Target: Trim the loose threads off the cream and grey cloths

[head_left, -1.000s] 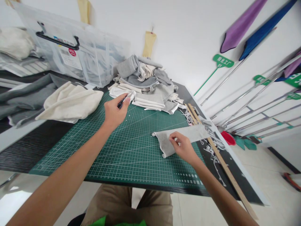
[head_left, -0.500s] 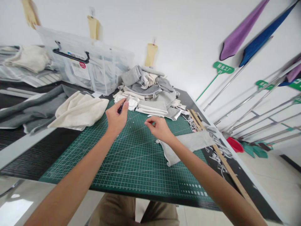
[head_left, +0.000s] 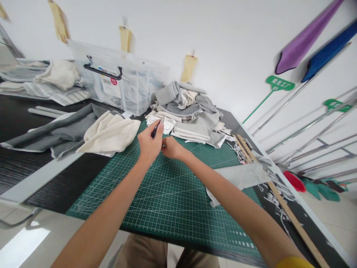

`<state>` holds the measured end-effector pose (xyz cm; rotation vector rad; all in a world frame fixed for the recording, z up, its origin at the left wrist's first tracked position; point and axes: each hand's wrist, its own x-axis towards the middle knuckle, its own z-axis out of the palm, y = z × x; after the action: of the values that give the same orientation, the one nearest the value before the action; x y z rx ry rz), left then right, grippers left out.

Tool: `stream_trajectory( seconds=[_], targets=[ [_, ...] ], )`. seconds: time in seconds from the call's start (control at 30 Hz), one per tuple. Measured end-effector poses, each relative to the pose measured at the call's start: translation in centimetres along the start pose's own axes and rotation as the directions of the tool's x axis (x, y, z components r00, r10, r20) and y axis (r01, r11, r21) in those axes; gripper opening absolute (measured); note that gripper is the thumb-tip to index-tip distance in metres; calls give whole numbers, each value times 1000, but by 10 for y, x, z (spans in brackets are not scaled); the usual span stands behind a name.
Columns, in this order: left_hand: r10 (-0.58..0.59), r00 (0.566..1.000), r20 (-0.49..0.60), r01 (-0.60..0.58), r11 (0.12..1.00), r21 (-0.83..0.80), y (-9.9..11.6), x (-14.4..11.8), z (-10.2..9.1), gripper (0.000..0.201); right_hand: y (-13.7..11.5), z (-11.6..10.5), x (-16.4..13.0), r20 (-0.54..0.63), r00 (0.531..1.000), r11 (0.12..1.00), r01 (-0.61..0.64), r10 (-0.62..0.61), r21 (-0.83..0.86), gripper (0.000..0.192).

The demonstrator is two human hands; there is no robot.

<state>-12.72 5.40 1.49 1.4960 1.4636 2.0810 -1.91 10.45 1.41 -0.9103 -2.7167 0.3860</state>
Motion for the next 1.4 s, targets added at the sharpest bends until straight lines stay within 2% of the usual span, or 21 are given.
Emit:
stream_trajectory(
  seconds=[0.27, 0.37, 0.47, 0.57, 0.67, 0.77, 0.83, 0.97, 1.13, 1.27, 1.4],
  targets=[
    [-1, 1000, 9, 1, 1000, -12, 3, 0, -1, 43, -8, -14, -10, -62, 998, 998, -29, 25, -60, 17],
    [-3, 1000, 15, 4, 1000, -4, 3, -1, -1, 45, -8, -24, -25, -80, 997, 999, -2, -1, -33, 30],
    [-9, 999, 42, 9, 1000, 1, 3, -2, 0, 45, -3, -38, -58, -188, 982, 1000, 23, -19, 18, 41],
    [-14, 993, 117, 14, 1000, 2, 4, -5, 3, 45, 11, -52, -109, -366, 928, 996, -50, 73, 74, 33],
    [-21, 970, 244, 18, 1000, 12, 7, -11, 6, 45, 29, -61, -168, -483, 837, 966, -201, 256, 164, 24],
    [-24, 903, 429, 14, 1000, 25, 12, -20, 11, 44, 42, -63, -221, -531, 744, 913, -311, 407, 264, 21],
    [-21, 842, 539, 2, 999, 35, 13, -28, 14, 44, 46, -59, -246, -510, 724, 885, -353, 463, 302, 20],
    [-22, 731, 682, -29, 998, 63, 14, -42, 22, 44, 43, -46, -262, -448, 749, 870, -378, 488, 316, 18],
    [-19, 629, 777, -64, 995, 76, 13, -54, 28, 45, 39, -31, -239, -377, 864, 937, -262, 334, 231, 26],
    [-32, 585, 810, -80, 992, 97, 14, -58, 30, 45, 40, -25, -221, -277, 931, 968, -208, 239, 138, 32],
    [-48, 574, 818, -82, 990, 115, 16, -59, 30, 45, 42, -19, -215, -210, 955, 976, -193, 210, 99, 25]
  ],
)
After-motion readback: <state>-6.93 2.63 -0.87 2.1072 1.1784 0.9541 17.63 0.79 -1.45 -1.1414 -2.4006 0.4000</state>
